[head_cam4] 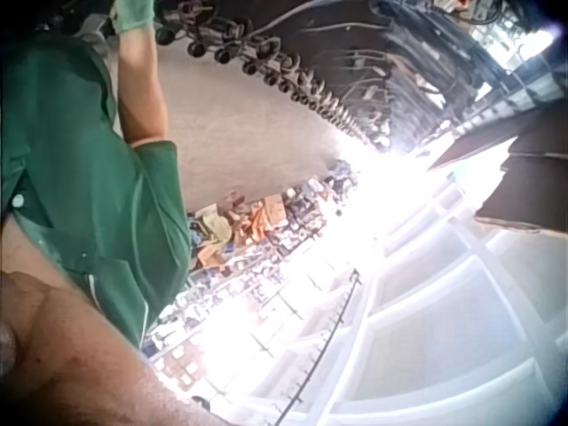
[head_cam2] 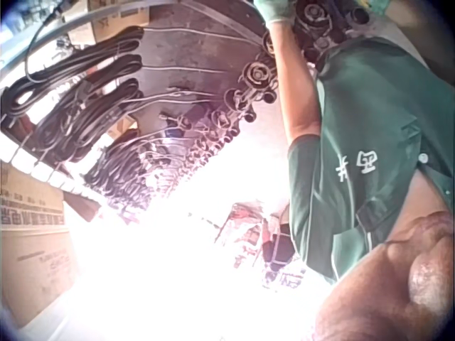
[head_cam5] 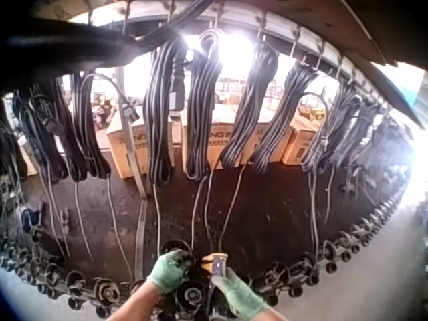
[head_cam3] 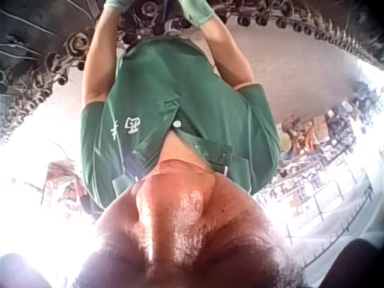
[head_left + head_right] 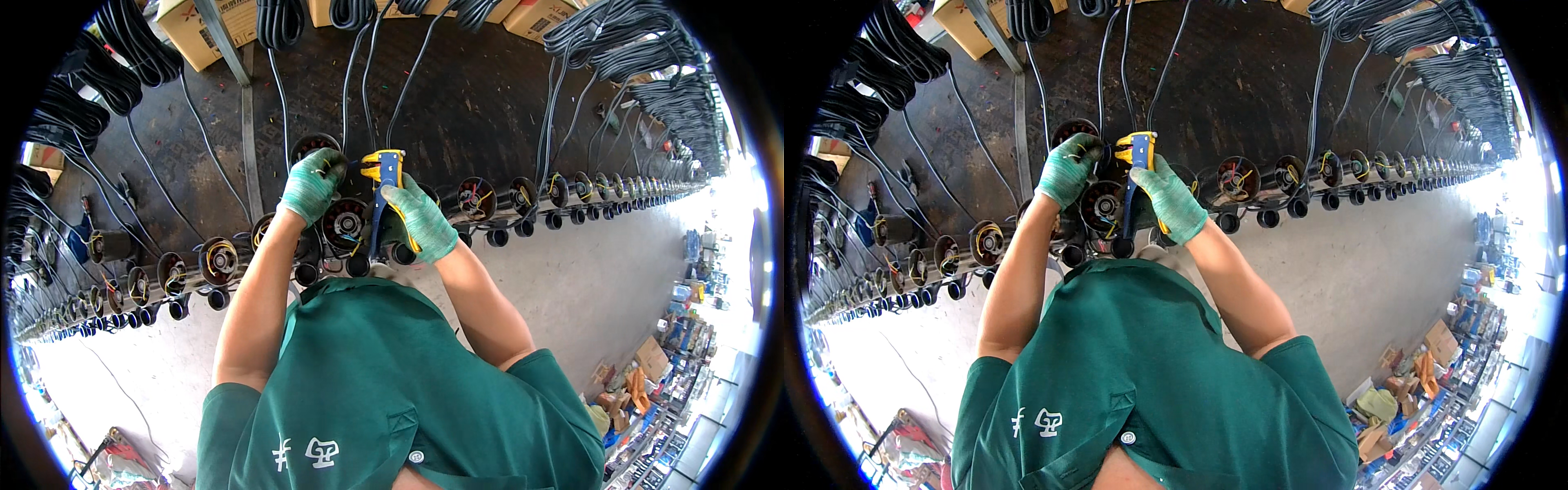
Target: The person uses a yellow and blue crimping tool to secure electrical wires into the terminals of cylindrical metal components arranged in a row on a workbench. The person systematically moves from one component to the next, stripping and crimping wires throughout the clip.
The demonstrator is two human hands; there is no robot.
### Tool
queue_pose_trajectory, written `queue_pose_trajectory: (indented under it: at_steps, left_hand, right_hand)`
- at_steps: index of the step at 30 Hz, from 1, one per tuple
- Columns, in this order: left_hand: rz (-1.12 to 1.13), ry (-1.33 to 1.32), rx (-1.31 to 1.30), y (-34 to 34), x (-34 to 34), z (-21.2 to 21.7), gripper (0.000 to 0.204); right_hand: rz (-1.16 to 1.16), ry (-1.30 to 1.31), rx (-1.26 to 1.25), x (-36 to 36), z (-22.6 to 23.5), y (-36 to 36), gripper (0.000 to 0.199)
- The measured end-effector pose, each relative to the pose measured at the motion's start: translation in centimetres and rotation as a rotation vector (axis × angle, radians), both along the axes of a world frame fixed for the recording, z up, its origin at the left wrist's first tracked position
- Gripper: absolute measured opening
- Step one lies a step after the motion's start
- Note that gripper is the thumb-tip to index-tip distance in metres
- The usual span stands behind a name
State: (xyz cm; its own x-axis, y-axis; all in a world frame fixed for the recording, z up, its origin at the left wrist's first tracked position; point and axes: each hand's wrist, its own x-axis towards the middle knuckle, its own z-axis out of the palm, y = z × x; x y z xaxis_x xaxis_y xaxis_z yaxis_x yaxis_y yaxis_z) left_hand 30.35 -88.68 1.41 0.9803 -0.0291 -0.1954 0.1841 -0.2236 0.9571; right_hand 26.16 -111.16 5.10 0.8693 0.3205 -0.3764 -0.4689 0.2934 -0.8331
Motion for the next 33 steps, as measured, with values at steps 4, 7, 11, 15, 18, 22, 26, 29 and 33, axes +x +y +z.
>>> queue_pose_trajectory:
  at_steps: [4, 7, 11, 15, 18, 22, 26, 29, 33]
  left_hand:
    - [-0.008, -0.035, 0.039, -0.1, -0.1, -0.1, 0.018]
    - [-0.002, -0.036, 0.027, -0.1, -0.3, -0.1, 0.019]
    - [-0.024, -0.084, 0.031, 0.0, -0.2, 0.2, 0.022]
    - [-0.016, -0.037, 0.034, -0.1, -0.4, 0.9, 0.022]
    - [-0.014, -0.060, 0.052, -0.1, -0.3, 0.7, 0.022]
    - [-0.025, -0.147, 0.116, -0.1, -0.4, 0.2, 0.021]
    - [-0.017, -0.157, 0.081, -0.4, -0.2, -0.2, 0.020]
    - [0.010, -0.056, 0.020, -0.4, -0.3, 0.3, 0.020]
    - [0.016, -0.019, 0.008, -0.3, -0.3, 0.3, 0.020]
  right_hand:
    - [0.013, -0.085, -0.036, 0.4, -0.4, 0.7, 0.053]
    - [0.035, -0.113, -0.073, 0.9, 0.4, 1.1, 0.051]
    - [0.125, -0.123, -0.197, 1.6, 0.3, 0.9, 0.048]
    - [0.112, -0.100, -0.152, 1.6, 0.4, 1.0, 0.044]
    - [0.098, -0.124, -0.173, 1.6, 0.2, 1.1, 0.043]
    - [0.072, 0.120, -0.235, 1.8, 1.4, 1.5, 0.045]
    - [-0.025, 0.030, -0.044, 2.2, -1.0, 1.2, 0.042]
    - [-0.094, 0.135, 0.223, 1.5, 0.1, 0.8, 0.045]
    - [-0.110, 0.196, 0.278, 0.9, 2.6, -1.0, 0.052]
